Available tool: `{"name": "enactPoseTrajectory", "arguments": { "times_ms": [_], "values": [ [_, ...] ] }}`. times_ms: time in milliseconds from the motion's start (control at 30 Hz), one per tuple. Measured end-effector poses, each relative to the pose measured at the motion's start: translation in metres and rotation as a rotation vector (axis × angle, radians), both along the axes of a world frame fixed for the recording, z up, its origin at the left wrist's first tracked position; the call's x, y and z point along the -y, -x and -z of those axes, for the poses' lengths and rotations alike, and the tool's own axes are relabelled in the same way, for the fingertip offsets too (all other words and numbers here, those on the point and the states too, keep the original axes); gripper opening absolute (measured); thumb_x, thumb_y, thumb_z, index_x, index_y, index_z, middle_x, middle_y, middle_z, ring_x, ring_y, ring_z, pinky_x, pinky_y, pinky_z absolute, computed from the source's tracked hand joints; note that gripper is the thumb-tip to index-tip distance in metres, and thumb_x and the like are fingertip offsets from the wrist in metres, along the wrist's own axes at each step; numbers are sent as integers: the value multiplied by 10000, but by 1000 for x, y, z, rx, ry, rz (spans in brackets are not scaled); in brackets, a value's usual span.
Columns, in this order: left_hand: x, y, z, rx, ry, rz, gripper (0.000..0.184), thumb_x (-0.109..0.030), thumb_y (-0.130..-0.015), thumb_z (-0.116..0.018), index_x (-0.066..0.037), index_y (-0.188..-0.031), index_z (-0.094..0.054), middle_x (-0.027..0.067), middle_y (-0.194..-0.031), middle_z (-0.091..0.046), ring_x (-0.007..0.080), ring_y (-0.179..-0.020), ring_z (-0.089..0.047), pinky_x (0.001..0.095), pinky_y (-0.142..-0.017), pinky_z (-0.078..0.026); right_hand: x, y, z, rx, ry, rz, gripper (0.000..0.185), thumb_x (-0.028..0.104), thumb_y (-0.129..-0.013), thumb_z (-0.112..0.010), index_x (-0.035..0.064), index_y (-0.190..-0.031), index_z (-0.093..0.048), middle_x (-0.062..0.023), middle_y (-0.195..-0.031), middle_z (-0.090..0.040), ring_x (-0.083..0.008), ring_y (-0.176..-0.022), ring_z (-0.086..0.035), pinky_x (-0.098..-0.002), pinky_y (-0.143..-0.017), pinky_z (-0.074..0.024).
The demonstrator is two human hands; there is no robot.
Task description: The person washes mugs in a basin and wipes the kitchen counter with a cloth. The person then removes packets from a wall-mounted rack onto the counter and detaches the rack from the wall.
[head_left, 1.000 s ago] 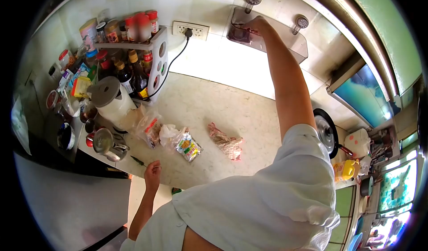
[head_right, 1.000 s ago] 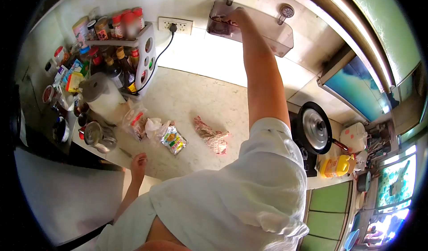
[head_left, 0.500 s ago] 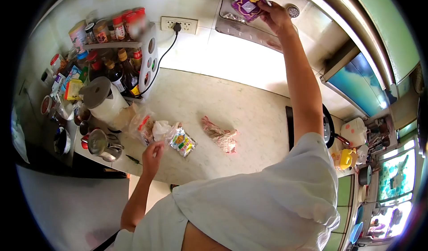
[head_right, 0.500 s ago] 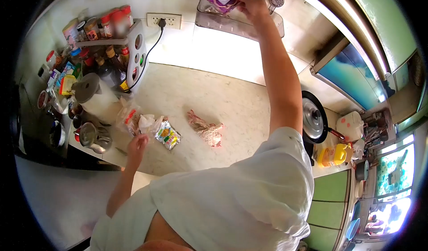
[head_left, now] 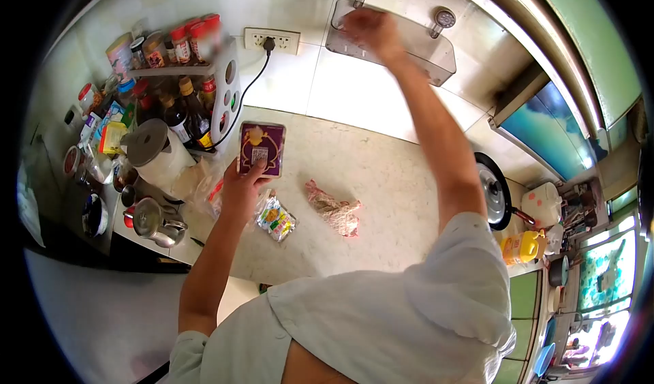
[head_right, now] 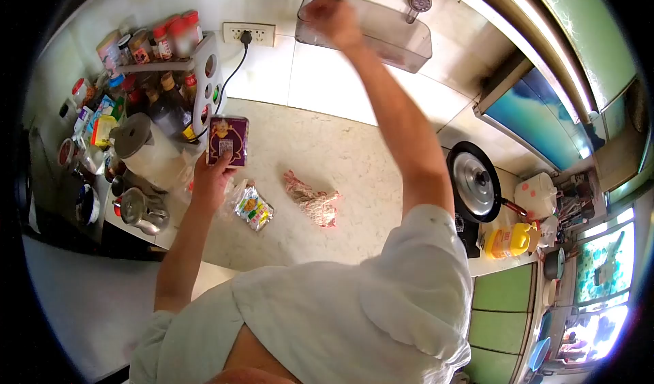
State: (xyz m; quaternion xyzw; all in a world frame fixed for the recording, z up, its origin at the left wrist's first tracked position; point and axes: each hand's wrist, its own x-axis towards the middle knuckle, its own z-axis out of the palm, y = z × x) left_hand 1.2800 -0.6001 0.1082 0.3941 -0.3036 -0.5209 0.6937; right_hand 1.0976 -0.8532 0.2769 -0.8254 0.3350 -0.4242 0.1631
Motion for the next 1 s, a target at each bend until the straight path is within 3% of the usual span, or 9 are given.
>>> {"name": "enactPoseTrajectory", "arguments": {
  "times_ms": [100,167,400,533,600,733,800,933,1000],
  "values": [
    [-9,-11,23,2,-62,-20,273,-105,-780,-601,-12,-1011,-488,66,-900,-574,150,-824,-568,298,-698,-483,57,20,-20,-543,113,517,294,252,-672,-666,59,-891,-630,-124,-911,-625,-223,-809,-608,-325,-711,-480],
    [-16,-15,32,0,-79,-36,283,-87,-770,-603,-14,-1017,-484,62,-903,-570,149,-818,-568,299,-704,-486,126,27,3,-629,-2,546,344,280,-639,-683,53,-892,-628,-123,-918,-623,-233,-838,-599,-331,-732,-473],
    [-29,-22,35,15,-124,-102,336,-14,-741,-607,-55,-1051,-483,50,-930,-566,158,-827,-578,306,-697,-521,131,18,5,-974,-212,503,433,331,-575,-707,54,-900,-631,-127,-911,-624,-251,-882,-589,-329,-765,-464],
    [-29,-15,26,13,-146,-50,296,-77,-748,-630,-35,-1010,-499,52,-884,-579,157,-792,-586,271,-661,-508,90,15,-6,-773,-221,491,440,329,-566,-718,67,-910,-635,-115,-954,-617,-237,-898,-587,-331,-756,-470],
    [-30,-11,27,8,-151,-16,271,-77,-753,-623,-36,-994,-507,56,-863,-591,173,-738,-605,272,-656,-512,85,17,-4,-615,-171,803,432,337,-582,-702,98,-935,-635,-97,-1008,-602,-242,-919,-578,-350,-765,-467],
    [-33,-7,28,-28,-133,-14,268,-78,-755,-619,-39,-994,-505,59,-868,-589,173,-741,-605,275,-664,-513,124,21,1,-676,-278,690,407,323,-595,-691,129,-949,-636,-77,-1032,-594,-250,-918,-573,-368,-778,-459],
    [-37,-7,21,-28,-135,-20,267,-73,-753,-618,-40,-992,-504,61,-871,-584,165,-762,-594,280,-665,-514,139,26,5,-626,-269,505,329,301,-581,-731,48,-775,-650,-112,-717,-609,-180,-625,-582,-318,-576,-470],
    [-33,-13,27,7,-133,-42,281,-62,-755,-611,-37,-1008,-492,62,-897,-576,165,-790,-586,291,-675,-513,107,16,-10,-843,-262,563,317,337,-611,-718,65,-759,-650,-83,-678,-596,-156,-593,-549,-312,-544,-449],
    [-33,-13,27,0,-141,-60,297,-56,-752,-611,-35,-1018,-481,67,-921,-568,174,-805,-582,301,-690,-512,138,24,0,-495,-388,628,383,364,-561,-731,101,-828,-650,-81,-803,-639,-201,-740,-604,-325,-682,-482]
  ]
}}
